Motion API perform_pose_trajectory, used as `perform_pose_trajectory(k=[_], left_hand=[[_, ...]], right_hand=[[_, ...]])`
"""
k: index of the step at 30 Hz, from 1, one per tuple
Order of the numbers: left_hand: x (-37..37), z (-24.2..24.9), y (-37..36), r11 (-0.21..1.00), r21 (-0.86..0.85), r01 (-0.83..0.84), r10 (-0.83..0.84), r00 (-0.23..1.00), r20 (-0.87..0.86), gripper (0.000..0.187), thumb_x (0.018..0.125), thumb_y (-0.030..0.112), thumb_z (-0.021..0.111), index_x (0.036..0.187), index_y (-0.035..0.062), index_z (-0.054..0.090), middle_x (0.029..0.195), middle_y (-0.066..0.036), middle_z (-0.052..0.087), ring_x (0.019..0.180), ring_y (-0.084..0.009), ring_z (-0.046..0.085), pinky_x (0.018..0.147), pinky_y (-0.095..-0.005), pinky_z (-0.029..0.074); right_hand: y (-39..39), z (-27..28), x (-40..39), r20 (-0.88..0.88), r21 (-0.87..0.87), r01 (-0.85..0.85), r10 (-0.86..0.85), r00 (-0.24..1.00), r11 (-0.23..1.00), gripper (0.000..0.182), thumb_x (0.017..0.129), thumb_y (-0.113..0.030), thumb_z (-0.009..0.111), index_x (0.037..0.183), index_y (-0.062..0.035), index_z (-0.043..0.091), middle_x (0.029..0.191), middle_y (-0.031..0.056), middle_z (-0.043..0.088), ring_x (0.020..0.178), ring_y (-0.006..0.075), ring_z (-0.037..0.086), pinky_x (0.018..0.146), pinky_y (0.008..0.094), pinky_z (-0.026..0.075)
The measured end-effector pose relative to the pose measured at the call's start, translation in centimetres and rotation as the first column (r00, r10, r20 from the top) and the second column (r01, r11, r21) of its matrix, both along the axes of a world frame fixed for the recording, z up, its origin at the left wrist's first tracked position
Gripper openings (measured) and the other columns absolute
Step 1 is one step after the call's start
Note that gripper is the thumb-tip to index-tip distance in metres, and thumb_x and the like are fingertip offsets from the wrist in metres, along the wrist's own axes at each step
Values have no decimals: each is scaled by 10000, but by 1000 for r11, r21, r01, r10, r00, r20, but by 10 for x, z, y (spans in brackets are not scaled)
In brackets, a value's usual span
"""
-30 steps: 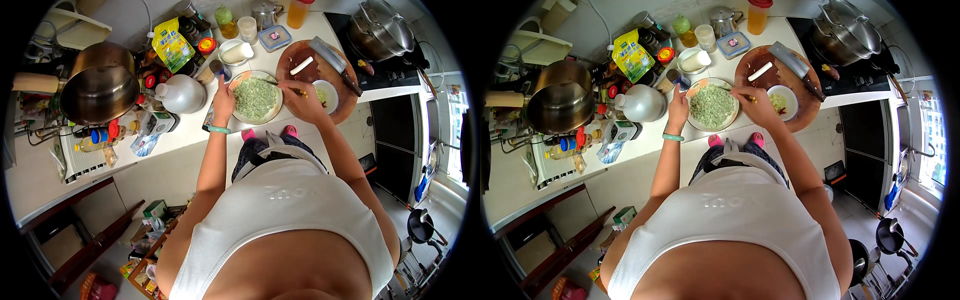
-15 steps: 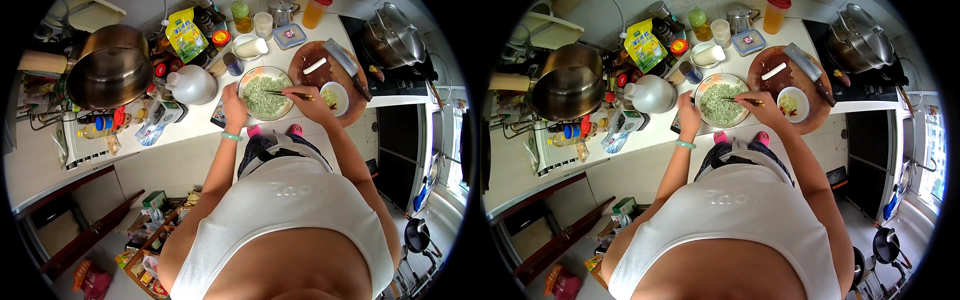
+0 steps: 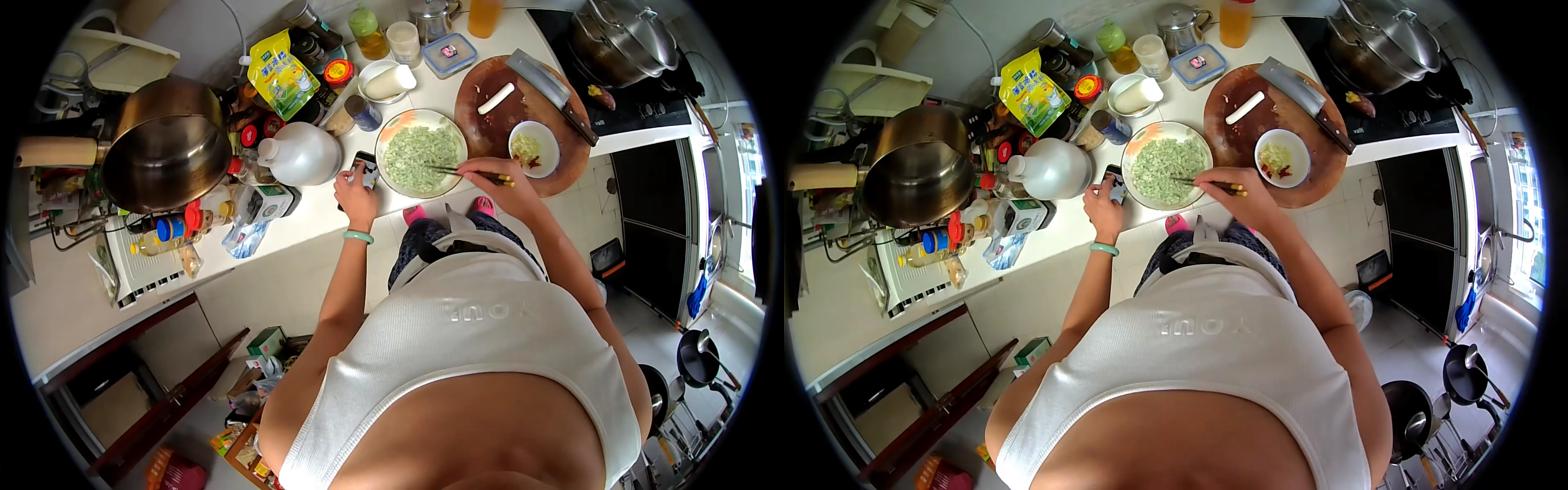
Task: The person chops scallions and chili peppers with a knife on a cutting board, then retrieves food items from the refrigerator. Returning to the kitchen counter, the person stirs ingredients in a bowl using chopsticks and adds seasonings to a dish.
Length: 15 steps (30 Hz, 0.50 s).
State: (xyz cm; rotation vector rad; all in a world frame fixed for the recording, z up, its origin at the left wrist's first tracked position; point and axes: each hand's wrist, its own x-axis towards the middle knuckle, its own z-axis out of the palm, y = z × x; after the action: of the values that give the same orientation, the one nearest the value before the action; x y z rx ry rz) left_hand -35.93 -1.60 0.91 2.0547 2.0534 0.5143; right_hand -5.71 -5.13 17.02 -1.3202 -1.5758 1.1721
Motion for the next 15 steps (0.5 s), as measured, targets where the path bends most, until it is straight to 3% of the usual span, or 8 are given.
perform_pose_trajectory(k=[2, 3, 5, 7, 9, 10, 12, 15], left_hand=[[-2, 3, 16, 993, 106, -45, 19, 973, 230, 508, 700, -65, 517, 1178, 81, 610, 1048, -151, 502, 949, -335, 518, 842, -421, 431], [-3, 7, 22, 993, 108, -37, 11, 973, 231, 508, 700, -65, 517, 1178, 81, 610, 1048, -151, 502, 949, -335, 518, 842, -421, 431], [0, 30, 31, 994, 59, -91, 57, 901, 430, 499, 724, -86, 488, 1185, 69, 601, 1035, -156, 520, 923, -329, 545, 828, -406, 452], [7, 54, 35, 993, 53, -110, 74, 889, 452, 478, 753, -97, 468, 1185, 61, 598, 1020, -163, 539, 915, -309, 559, 835, -381, 455], [6, 64, 39, 991, 60, -120, 78, 882, 464, 459, 770, -101, 454, 1177, 53, 600, 1022, -160, 550, 921, -299, 569, 831, -369, 460], [6, 69, 39, 992, 61, -114, 74, 890, 450, 445, 778, -110, 440, 1163, 44, 602, 1015, -157, 552, 930, -295, 572, 828, -365, 462], [0, 66, 37, 994, 64, -91, 54, 898, 437, 438, 774, -104, 446, 1156, 41, 605, 1014, -159, 553, 928, -302, 572, 825, -370, 463], [-17, 56, 26, 998, 23, -61, 49, 931, 363, 424, 763, -85, 470, 1144, 37, 610, 1014, -163, 557, 924, -317, 567, 825, -387, 463]], right_hand=[[-4, -8, -8, -21, -31, -39, 38, 999, 999, 132, 862, -60, 640, 962, 20, 672, 951, 107, 693, 863, 163, 642, 800, 268, 488], [-5, -11, -13, -44, -63, -86, 83, 996, 994, 143, 859, -88, 649, 962, 9, 673, 930, 118, 693, 848, 186, 654, 787, 279, 494], [-6, -13, -26, -42, -21, -158, 157, 987, 987, 146, 867, -96, 630, 961, 11, 662, 919, 130, 682, 839, 223, 650, 775, 301, 495], [-5, -23, -38, -38, 19, -228, 229, 973, 973, 150, 875, -105, 612, 961, 12, 651, 908, 142, 672, 830, 260, 646, 763, 323, 496], [1, -47, -45, 149, 195, -328, 303, 941, 924, 157, 890, -112, 571, 968, 11, 628, 902, 163, 648, 837, 334, 617, 758, 375, 491], [4, -56, -45, 148, 194, -322, 297, 943, 927, 157, 890, -112, 571, 968, 11, 628, 902, 163, 648, 837, 334, 617, 758, 375, 491], [9, -65, -44, 166, 307, -217, 172, 971, 927, 154, 896, -112, 556, 967, 11, 616, 913, 168, 638, 854, 360, 600, 771, 407, 482], [5, -58, -33, 196, 281, -115, 61, 979, 953, 162, 899, -120, 557, 973, 8, 623, 934, 174, 643, 854, 359, 606, 766, 407, 486]])
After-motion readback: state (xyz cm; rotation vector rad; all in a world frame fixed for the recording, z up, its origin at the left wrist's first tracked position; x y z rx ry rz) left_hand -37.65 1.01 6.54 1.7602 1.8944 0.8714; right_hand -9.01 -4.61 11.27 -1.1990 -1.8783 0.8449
